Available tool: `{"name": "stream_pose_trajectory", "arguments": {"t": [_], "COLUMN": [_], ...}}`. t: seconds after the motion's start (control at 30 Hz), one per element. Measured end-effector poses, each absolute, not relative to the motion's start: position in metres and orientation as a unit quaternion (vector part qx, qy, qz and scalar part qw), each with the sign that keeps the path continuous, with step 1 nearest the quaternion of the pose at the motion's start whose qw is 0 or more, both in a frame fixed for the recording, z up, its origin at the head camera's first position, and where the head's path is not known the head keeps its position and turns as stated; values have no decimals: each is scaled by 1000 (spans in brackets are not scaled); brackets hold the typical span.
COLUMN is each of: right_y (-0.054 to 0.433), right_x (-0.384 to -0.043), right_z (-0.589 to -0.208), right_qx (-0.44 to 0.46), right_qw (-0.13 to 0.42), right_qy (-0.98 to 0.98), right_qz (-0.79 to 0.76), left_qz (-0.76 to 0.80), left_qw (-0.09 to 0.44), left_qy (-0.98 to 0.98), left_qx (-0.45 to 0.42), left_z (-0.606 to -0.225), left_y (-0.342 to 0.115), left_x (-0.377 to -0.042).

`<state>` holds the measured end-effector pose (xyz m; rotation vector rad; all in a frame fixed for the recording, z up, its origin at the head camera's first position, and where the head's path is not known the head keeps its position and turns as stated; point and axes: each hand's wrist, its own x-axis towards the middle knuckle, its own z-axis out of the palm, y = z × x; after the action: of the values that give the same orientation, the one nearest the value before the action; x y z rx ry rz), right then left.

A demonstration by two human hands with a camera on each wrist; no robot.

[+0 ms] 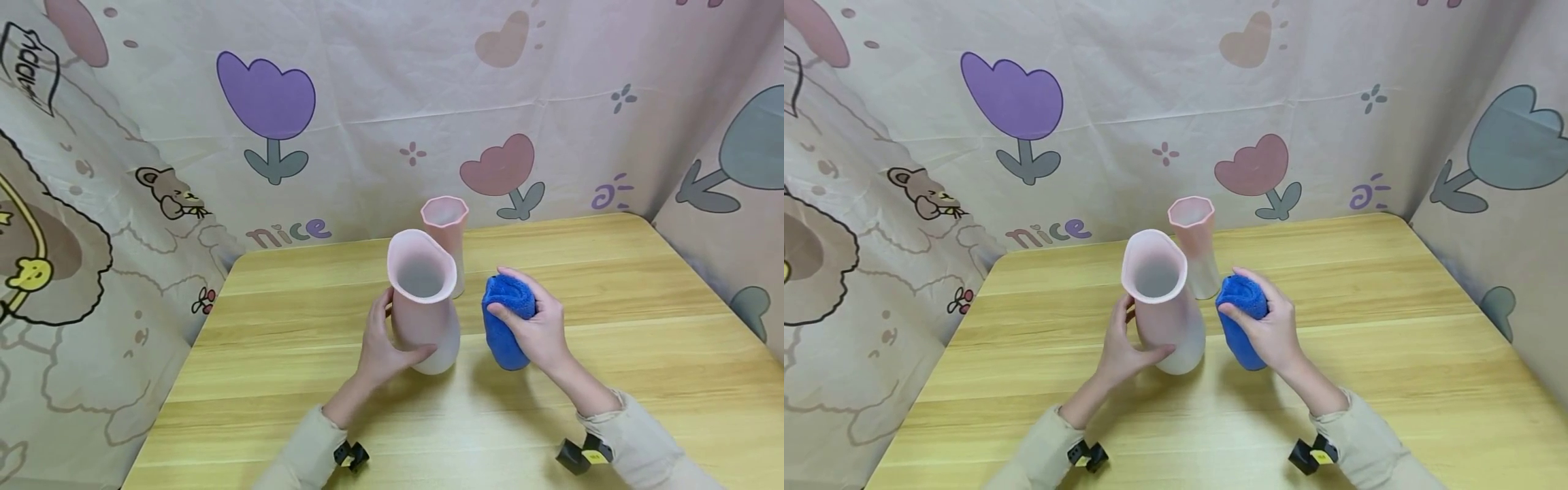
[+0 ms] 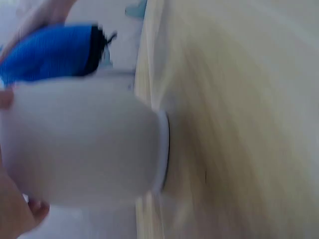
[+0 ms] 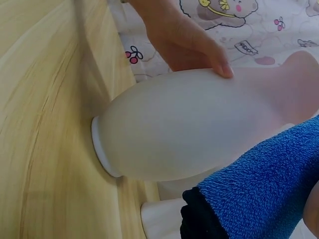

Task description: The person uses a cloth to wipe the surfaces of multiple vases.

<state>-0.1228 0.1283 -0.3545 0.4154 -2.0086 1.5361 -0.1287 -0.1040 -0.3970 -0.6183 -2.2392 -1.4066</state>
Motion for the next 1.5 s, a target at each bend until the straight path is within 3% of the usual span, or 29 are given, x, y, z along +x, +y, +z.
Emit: {"name": "stream_pose_trajectory", "arguments": {"t": [0.3,0.43,0.83,1.1,1.5], "right_y": [130,132,131,128,113], "right_x": [-122,-121,-121,-124,-131], "right_z": [-362,-365,-372,-376,-349], "right_qx": [150,147,149,155,167], "right_qw": [255,241,227,216,241], "right_qy": [-766,-772,-777,-780,-775], "right_qz": [570,569,568,567,560], "left_qz": [-506,-482,-445,-459,-555], "left_qw": [142,149,162,146,137], "left_qy": [-783,-782,-776,-783,-763], "left_qx": [-332,-367,-416,-393,-300], "left_z": [-379,-395,-400,-400,-376], "left_y": [-127,-138,-138,-137,-128], "left_x": [-146,-166,-177,-173,-132]}}
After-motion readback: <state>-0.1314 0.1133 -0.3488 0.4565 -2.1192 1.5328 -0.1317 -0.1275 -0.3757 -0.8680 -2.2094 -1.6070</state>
